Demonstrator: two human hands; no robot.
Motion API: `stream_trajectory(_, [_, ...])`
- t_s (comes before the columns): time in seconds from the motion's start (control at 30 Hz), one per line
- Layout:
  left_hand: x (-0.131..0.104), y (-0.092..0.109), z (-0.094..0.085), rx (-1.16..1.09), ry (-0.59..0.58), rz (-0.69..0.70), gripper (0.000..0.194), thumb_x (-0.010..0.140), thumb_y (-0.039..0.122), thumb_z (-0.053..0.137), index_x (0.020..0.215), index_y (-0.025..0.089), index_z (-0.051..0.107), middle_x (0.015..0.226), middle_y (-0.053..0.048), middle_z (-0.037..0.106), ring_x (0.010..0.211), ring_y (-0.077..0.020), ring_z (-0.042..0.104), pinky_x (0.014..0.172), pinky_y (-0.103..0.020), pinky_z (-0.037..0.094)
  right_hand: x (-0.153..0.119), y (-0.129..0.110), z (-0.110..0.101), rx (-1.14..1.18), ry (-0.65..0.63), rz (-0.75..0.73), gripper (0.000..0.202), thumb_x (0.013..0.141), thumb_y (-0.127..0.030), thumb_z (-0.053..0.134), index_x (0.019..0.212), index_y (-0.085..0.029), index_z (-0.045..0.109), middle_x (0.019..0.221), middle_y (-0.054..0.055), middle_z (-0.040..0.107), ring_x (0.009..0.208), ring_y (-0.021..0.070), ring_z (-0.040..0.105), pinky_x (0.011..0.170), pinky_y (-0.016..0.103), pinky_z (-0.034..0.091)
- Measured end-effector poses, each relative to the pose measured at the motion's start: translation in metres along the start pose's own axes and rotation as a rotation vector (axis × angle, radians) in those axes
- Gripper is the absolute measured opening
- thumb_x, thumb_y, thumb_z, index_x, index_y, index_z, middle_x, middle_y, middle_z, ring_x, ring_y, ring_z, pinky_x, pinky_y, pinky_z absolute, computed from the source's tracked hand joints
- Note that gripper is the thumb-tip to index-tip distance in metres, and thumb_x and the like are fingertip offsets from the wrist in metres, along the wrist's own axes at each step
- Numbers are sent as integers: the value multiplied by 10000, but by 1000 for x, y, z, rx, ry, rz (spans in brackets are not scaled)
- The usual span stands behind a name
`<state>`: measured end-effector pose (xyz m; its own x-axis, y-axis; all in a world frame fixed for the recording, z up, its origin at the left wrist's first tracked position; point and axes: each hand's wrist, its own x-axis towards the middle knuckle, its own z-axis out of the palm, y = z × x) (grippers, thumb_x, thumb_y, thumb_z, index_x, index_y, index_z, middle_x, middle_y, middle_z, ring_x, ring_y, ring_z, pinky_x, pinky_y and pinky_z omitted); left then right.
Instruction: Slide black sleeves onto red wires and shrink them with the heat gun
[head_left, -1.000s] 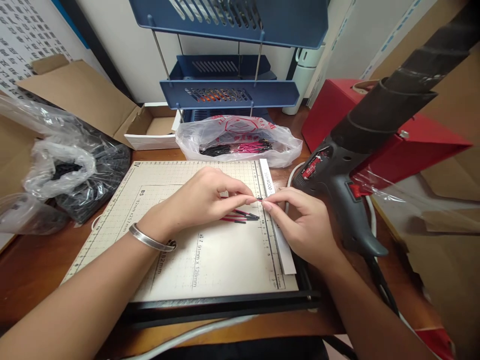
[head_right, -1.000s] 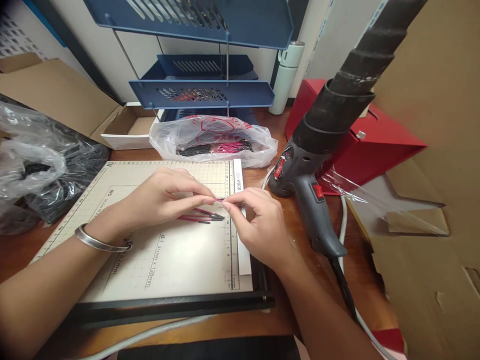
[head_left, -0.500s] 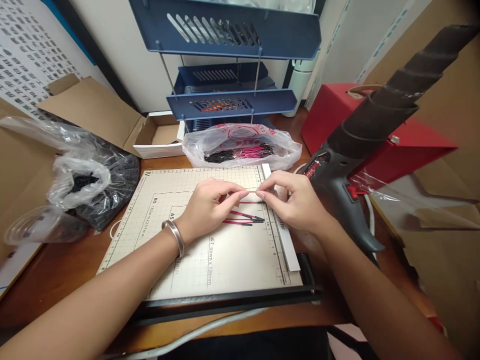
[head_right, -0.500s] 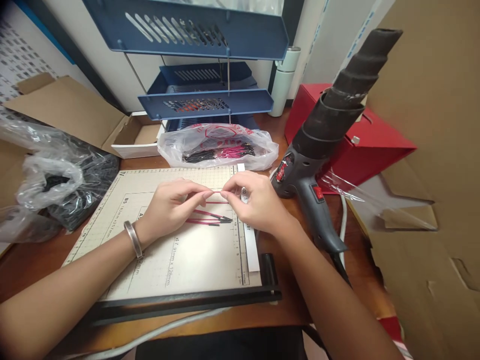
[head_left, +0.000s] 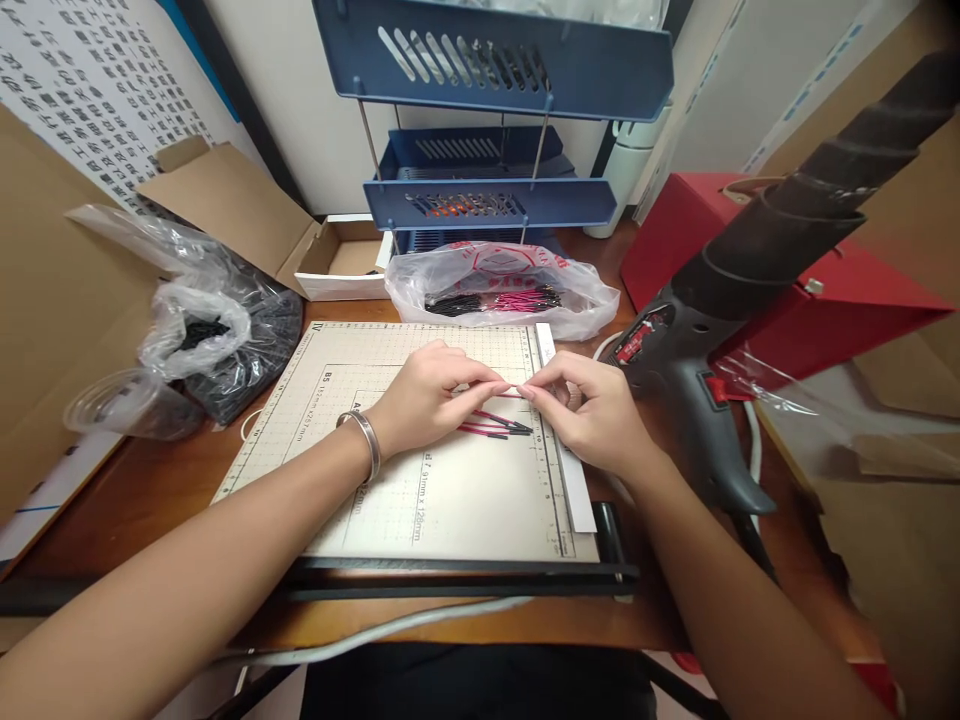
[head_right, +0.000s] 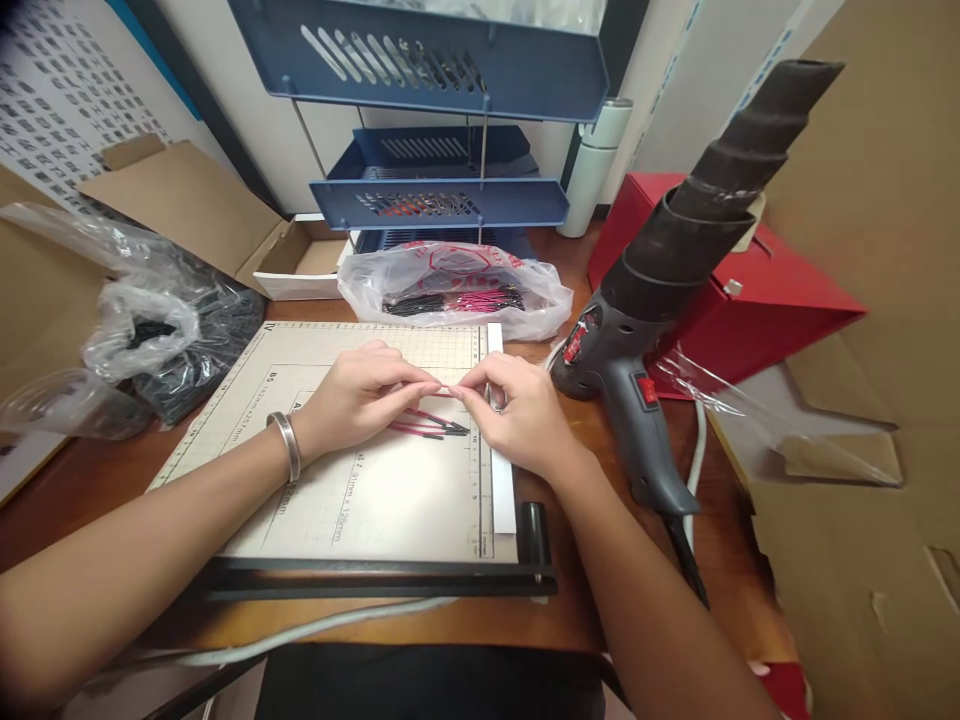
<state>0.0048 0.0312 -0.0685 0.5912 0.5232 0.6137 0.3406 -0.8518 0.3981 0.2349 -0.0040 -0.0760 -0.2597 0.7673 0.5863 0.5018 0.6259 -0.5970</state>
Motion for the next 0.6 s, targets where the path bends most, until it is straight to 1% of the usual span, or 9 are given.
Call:
stream_trajectory(0.17, [1, -1, 0, -25, -23, 44, 182, 1032, 255, 685, 924, 184, 813, 825, -4, 828, 713, -123, 722, 725, -288, 463, -6, 2, 0, 1, 15, -26, 159, 909, -166, 720, 757, -192, 684, 644, -37, 611, 526, 94, 434, 566, 289, 351])
stream_trajectory(0.33, [1, -2, -2, -33, -62, 44, 172, 1010, 265, 702, 916, 195, 828, 754, -9, 799, 656, -126, 676, 687, -290, 455, -8, 1, 0, -24, 9, -53, 150, 911, -181, 692, 767, -201, 656, 656, -30, 622, 532, 105, 440, 573, 298, 347])
stream_trajectory(0.5, [-1, -3, -9, 7, -69, 37, 209, 1022, 302, 688, 934, 198, 847, 692, -17, 760, 615, -124, 607, 645, -273, 432, -7, 0, -3, -23, -21, -8, 155, 905, -202, 677, 751, -202, 656, 646, -21, 627, 536, 114, 446, 566, 299, 350])
stream_trajectory(0.6, [-2, -4, -10, 15, -72, 43, 219, 1034, 289, 673, 951, 188, 848, 660, -9, 737, 609, -121, 595, 646, -269, 427, -7, 0, -3, -11, -18, -3, 173, 909, -211, 672, 739, -204, 645, 647, -17, 629, 538, 116, 453, 566, 301, 349])
